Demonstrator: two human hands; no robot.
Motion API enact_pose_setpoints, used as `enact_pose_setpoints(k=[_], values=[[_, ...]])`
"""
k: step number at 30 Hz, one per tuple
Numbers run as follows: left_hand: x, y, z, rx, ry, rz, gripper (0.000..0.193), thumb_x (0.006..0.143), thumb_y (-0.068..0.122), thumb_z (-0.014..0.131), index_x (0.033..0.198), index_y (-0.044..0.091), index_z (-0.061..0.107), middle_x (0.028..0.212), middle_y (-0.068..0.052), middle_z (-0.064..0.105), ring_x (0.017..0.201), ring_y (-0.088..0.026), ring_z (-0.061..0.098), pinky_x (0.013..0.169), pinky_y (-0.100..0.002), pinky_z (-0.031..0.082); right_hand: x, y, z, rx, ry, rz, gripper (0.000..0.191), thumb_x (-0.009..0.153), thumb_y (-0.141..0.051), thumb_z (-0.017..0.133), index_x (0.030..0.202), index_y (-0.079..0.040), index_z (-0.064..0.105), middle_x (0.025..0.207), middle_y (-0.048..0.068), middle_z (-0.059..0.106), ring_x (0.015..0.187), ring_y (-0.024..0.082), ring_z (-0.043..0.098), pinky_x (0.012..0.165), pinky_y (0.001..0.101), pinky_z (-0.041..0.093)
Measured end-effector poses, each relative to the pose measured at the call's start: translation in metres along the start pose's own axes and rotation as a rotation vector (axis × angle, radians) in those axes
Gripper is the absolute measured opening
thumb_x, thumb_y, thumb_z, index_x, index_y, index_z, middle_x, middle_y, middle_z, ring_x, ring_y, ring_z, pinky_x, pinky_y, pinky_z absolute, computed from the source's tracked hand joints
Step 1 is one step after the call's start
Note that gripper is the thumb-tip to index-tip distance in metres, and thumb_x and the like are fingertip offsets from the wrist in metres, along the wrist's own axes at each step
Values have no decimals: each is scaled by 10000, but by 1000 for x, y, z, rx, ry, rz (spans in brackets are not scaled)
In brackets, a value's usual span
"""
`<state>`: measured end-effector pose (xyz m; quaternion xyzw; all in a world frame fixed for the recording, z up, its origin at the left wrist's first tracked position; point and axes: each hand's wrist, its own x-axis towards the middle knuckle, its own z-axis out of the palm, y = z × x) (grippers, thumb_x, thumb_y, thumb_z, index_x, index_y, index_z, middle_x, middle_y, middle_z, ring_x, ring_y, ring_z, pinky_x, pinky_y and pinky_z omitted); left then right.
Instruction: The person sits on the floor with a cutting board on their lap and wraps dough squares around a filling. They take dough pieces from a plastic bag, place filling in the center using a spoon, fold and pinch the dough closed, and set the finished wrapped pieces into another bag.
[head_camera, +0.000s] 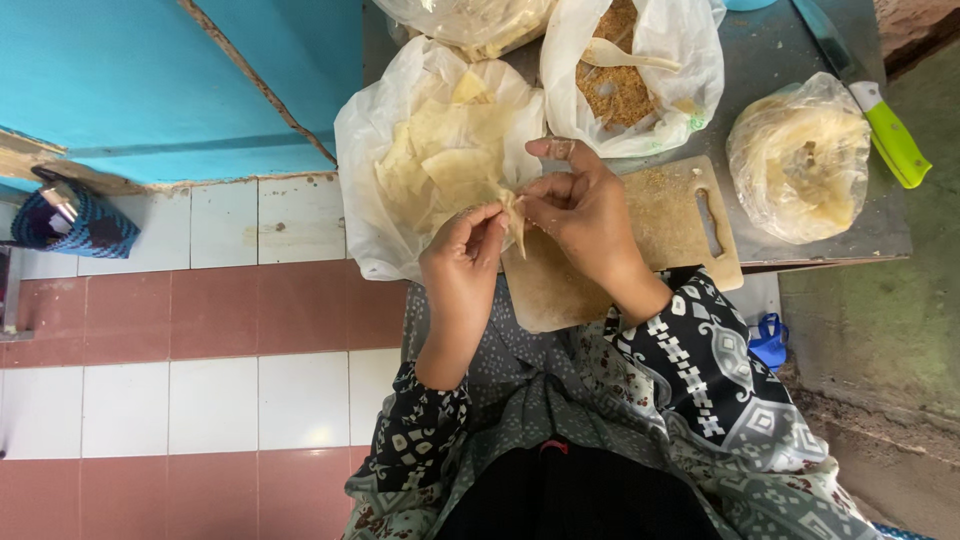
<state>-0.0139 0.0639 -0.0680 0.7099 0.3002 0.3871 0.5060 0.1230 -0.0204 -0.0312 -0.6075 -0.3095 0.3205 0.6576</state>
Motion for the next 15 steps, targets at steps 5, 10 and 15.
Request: enact_pose_setpoints(k=[5,10,15], values=[[6,-13,-3,-340,-31,-154,161,997,90,708,1137,14,684,1016,-61,744,878,-66,692,781,-230,589,4,6,1,197,59,36,445,970,98,627,1383,30,476,944,120,732,821,138,707,724,272,575],[25,-5,-19,-239,97,7,139,1052,59,648,1185,29,673,1094,-67,698,913,-114,666,806,-248,571,4,5,-8,417,98,76,438,965,115,621,1379,19,512,1023,83,730,890,145,705,785,278,577],[47,20,-27,768,116,743,183,827,13,678,969,126,660,1120,-112,681,985,-287,684,836,-353,552,-2,4,-19,360,164,27,451,942,135,636,1365,22,525,1061,64,700,926,148,703,809,285,588]])
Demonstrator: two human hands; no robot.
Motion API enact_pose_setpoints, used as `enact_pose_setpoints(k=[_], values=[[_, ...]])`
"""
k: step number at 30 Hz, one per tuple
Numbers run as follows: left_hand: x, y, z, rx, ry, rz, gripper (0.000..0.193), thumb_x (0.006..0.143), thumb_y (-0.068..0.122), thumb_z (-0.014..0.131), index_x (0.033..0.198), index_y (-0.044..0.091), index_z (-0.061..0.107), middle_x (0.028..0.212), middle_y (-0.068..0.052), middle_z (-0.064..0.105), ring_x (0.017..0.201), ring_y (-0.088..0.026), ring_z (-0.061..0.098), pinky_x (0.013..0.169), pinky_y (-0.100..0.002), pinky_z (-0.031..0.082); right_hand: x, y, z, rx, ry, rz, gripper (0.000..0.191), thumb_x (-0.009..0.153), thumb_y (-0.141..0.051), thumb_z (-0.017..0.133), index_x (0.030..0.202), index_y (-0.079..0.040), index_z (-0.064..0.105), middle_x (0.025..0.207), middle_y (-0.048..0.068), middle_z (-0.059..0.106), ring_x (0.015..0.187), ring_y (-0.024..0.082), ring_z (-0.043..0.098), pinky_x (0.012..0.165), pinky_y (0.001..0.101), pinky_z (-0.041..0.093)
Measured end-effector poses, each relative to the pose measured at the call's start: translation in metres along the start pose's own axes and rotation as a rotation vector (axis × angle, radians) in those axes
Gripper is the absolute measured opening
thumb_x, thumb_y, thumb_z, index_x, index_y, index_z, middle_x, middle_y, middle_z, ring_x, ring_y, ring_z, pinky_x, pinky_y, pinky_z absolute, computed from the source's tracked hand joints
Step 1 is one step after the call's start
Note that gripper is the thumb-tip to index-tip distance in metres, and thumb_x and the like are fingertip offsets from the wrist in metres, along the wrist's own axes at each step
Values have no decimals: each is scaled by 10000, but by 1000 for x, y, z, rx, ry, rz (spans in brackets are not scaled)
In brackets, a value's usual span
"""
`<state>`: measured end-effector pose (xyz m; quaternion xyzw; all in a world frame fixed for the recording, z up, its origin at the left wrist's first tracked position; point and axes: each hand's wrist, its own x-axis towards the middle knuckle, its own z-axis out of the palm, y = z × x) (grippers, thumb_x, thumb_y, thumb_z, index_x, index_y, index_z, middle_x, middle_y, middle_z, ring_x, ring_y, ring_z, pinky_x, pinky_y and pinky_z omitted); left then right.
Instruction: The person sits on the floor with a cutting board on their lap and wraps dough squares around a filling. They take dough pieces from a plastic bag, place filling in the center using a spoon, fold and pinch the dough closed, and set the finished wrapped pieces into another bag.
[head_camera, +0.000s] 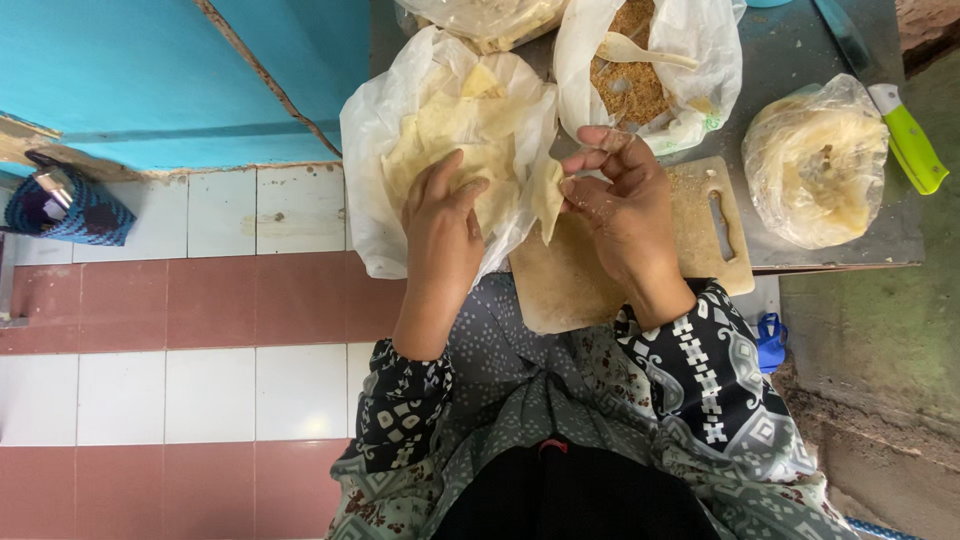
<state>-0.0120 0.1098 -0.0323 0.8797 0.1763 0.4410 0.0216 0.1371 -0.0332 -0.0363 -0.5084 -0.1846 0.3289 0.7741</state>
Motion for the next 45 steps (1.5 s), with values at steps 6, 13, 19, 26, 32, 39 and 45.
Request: enact_pose_setpoints(k=[6,13,19,26,32,39,45], values=[[-6,39,-5,-744,-67,-509,207,1003,-1,690,1199,49,729,1095,-101,748,911,-161,747,778,-264,629,-11,-1,5,-130,23,-78,454,931,153,646,1357,37,543,1032,78,688,920,139,688,810,290,589],[-29,58,6,-922,-115,-659,210,973,58,745,1171,-8,717,1076,-121,760,908,-159,777,789,-260,646,-22,-1,8,-48,-11,-7,463,920,141,635,1358,40,525,1018,93,712,906,165,716,825,302,607],[-41,56,9,-835,-106,-652,167,947,53,767,1090,-23,729,1026,-105,773,864,-132,772,744,-241,633,-29,2,5,-90,-75,-6,485,921,142,647,1374,37,509,1012,99,718,926,169,718,862,294,601],[-49,29,11,-1518,-22,-992,133,1041,101,635,1120,-5,651,1131,-166,733,960,-160,716,868,-312,596,-32,6,10,17,-3,47,313,948,116,578,1245,22,547,1001,64,647,832,183,707,773,324,603],[-50,4,-9,-1667,350,-1044,120,1118,139,535,1198,49,532,1250,-256,696,977,-186,666,836,-313,554,-35,1,17,174,89,-169,295,953,125,533,1206,-25,557,1034,38,605,897,148,652,813,370,612],[-45,-18,-24,-1312,274,-1126,155,1066,138,527,1183,38,536,1037,-221,759,865,-210,769,770,-322,640,-16,-7,35,-138,55,-349,211,998,74,588,1181,-28,566,1071,74,605,906,166,640,815,352,599],[-50,-2,-21,-730,-88,-907,301,988,93,711,1274,17,656,986,-101,801,809,-41,667,695,-188,531,35,10,72,-1191,-332,-655,426,851,40,613,1272,-22,639,1145,224,662,987,392,685,852,435,560]])
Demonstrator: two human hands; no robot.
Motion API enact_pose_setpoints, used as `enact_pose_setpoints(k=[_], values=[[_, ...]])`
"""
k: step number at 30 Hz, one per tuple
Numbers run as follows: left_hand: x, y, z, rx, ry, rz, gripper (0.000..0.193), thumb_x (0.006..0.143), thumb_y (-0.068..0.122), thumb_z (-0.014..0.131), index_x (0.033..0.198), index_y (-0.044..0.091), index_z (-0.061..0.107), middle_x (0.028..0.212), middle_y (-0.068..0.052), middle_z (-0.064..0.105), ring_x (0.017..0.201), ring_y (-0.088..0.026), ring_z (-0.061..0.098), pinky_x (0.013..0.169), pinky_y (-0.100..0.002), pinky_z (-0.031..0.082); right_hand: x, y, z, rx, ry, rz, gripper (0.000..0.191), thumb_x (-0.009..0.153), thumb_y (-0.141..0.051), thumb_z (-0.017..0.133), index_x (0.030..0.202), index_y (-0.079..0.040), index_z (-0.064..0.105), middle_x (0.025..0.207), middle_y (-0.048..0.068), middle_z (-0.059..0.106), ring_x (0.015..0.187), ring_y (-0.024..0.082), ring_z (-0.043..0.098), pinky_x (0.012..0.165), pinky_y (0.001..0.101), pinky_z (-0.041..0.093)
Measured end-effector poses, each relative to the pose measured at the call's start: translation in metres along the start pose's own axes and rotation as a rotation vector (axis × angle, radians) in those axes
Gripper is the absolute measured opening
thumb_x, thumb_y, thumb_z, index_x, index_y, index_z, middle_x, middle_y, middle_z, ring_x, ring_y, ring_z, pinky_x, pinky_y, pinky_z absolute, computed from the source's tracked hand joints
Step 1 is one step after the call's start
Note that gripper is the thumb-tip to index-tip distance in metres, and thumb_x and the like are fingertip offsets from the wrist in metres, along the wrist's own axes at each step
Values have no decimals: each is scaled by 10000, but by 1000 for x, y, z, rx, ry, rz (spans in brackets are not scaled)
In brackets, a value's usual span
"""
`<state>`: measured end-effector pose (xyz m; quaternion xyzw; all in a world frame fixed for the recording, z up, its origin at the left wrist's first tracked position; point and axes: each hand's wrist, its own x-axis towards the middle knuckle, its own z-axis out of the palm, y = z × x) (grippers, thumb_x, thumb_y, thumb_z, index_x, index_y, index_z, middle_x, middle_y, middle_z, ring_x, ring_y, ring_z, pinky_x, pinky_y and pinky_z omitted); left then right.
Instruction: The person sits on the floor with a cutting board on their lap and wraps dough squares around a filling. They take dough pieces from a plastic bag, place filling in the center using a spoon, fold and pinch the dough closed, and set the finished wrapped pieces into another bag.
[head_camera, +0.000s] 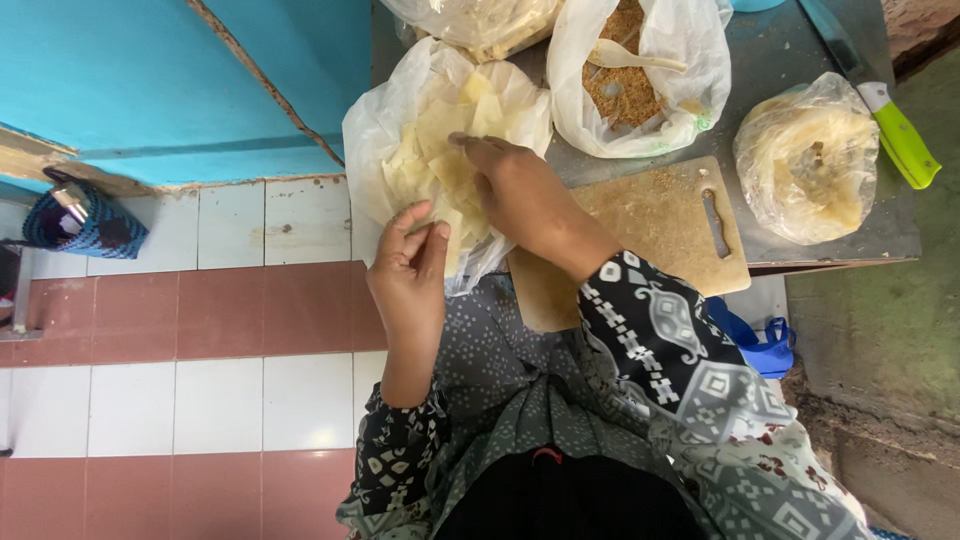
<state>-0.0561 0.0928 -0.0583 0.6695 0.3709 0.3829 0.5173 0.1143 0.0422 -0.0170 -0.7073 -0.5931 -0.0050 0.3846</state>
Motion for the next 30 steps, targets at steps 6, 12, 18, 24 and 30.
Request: enact_pose_setpoints(k=[6,12,18,24,30], values=[[0,-1,4,-186,-100,-67,264,1028,92,671,1275,0,655,961,-69,752,796,-35,598,711,-179,473,14,0,6,-116,-183,220,428,949,-126,618,1373,-70,587,1081,189,712,913,398,700,754,480,545],[-7,-1,11,-302,-258,-68,368,1067,71,628,1422,3,563,1020,-92,692,861,-50,578,761,-187,471,-17,1,-20,270,-125,297,407,1085,-186,541,1459,-26,565,958,158,716,866,267,728,764,373,563],[-46,15,52,-353,-520,-15,524,1026,18,627,1525,27,467,1165,-160,715,1012,-113,683,893,-252,541,-119,-2,-69,688,-111,598,503,900,-115,770,1379,-49,633,810,91,517,699,124,485,618,316,429],[-63,29,111,269,-603,397,691,970,-52,583,1603,100,351,1206,-120,764,1024,-273,728,829,-347,557,-195,38,-140,-245,287,543,244,958,-53,684,1198,-77,716,1023,123,618,782,286,629,698,408,507],[-76,53,128,95,-727,297,685,975,-44,570,1606,116,357,1191,-77,769,1007,-193,746,852,-337,599,-190,136,-203,-787,37,514,283,920,-112,656,1177,-155,767,1087,161,589,1025,370,601,799,478,526]])
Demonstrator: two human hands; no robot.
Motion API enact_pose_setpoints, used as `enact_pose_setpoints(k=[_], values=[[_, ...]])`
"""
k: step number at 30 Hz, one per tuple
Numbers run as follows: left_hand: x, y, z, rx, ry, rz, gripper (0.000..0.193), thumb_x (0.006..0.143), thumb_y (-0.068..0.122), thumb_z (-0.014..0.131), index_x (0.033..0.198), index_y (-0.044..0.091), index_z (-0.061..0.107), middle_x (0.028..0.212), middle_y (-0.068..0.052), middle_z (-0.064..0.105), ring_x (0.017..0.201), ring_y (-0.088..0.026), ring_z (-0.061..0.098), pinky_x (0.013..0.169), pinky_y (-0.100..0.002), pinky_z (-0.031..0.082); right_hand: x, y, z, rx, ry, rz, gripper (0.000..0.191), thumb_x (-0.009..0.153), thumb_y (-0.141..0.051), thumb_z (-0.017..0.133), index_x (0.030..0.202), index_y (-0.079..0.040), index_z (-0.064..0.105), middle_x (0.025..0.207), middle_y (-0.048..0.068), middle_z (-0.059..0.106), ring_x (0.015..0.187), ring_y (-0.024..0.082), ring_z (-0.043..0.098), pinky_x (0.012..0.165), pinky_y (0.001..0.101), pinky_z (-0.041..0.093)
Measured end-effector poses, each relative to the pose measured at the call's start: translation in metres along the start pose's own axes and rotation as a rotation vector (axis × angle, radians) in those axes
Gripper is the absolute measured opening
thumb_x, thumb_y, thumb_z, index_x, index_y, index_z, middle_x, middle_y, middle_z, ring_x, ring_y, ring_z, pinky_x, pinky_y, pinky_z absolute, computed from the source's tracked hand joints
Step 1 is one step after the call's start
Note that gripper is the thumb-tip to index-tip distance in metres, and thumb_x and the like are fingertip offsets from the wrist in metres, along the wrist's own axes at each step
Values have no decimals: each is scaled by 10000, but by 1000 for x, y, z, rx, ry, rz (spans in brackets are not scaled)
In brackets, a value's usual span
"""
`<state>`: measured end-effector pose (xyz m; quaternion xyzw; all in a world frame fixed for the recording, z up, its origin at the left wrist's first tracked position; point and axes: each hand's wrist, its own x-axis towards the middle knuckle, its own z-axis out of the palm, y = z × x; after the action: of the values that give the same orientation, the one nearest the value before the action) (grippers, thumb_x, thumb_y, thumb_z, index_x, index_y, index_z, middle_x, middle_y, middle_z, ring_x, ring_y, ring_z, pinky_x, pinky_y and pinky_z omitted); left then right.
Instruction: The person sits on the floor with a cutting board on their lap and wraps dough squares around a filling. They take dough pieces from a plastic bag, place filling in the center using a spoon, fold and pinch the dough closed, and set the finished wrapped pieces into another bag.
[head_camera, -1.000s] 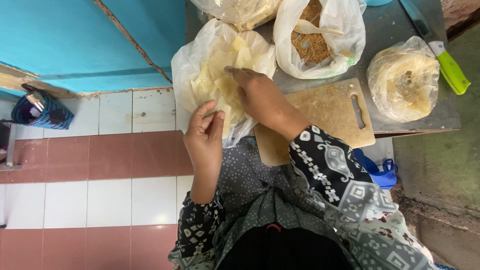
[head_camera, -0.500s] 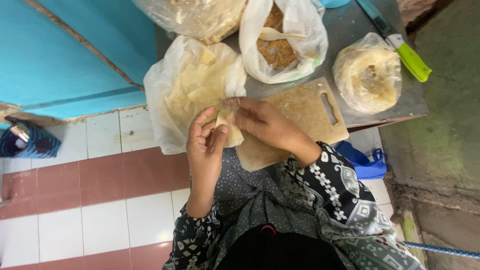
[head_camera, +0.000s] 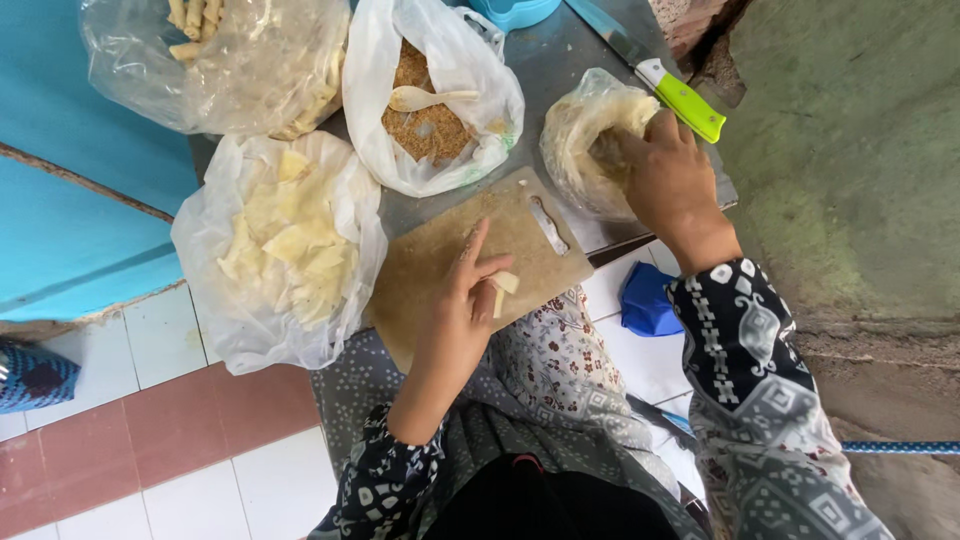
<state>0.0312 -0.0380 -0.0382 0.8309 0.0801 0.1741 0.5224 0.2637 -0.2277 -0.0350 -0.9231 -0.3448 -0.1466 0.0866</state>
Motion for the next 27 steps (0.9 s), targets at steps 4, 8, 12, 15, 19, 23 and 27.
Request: enact_pose_setpoints(k=[4,8,12,15,19,23,27], values=[[7,5,-1,-46,-24,-144,621,968,24,634,1538,106,403,1237,-79,735,973,-196,748,812,-339,595,21,17,13,63,-172,-49,252,960,-178,656,1187,-164,766,1144,191,566,1066,397,572,861,512,493],[17,-11,1,200,93,-100,591,912,18,690,1463,56,481,1205,-129,662,1038,-272,697,855,-377,568,15,25,7,229,-187,-123,240,976,-284,667,1190,-234,763,1154,122,577,1143,345,581,958,485,487],[8,-20,5,304,113,-68,587,927,19,677,1475,23,467,1183,-143,650,1049,-304,671,857,-398,556,15,16,0,208,-164,-213,299,986,-257,640,1260,-222,756,1214,120,582,1156,346,572,964,487,452],[4,-21,3,302,148,-106,611,877,58,720,1433,4,473,1188,-179,607,918,-290,658,796,-411,554,22,16,-8,73,-200,-260,286,965,-272,638,1214,-272,778,1178,102,588,1144,325,564,965,471,436],[-1,-26,1,315,224,-97,486,932,79,712,1380,23,535,1130,-166,589,910,-263,671,771,-391,577,21,23,-12,-182,-213,-366,328,913,-169,622,1116,-350,806,1221,13,603,1180,257,569,1038,419,440],[-13,-42,0,404,269,-32,440,910,103,736,1310,23,570,1107,-171,580,912,-293,656,763,-405,562,13,24,-13,-304,-64,-413,190,914,-176,646,964,-265,806,1181,34,614,1189,263,574,1011,413,438],[-11,-57,-6,500,241,1,317,877,157,782,1094,30,589,1038,-164,599,947,-386,630,772,-464,517,5,9,-28,-54,199,-379,209,871,56,576,951,-87,706,1165,83,579,1168,264,555,973,380,430]])
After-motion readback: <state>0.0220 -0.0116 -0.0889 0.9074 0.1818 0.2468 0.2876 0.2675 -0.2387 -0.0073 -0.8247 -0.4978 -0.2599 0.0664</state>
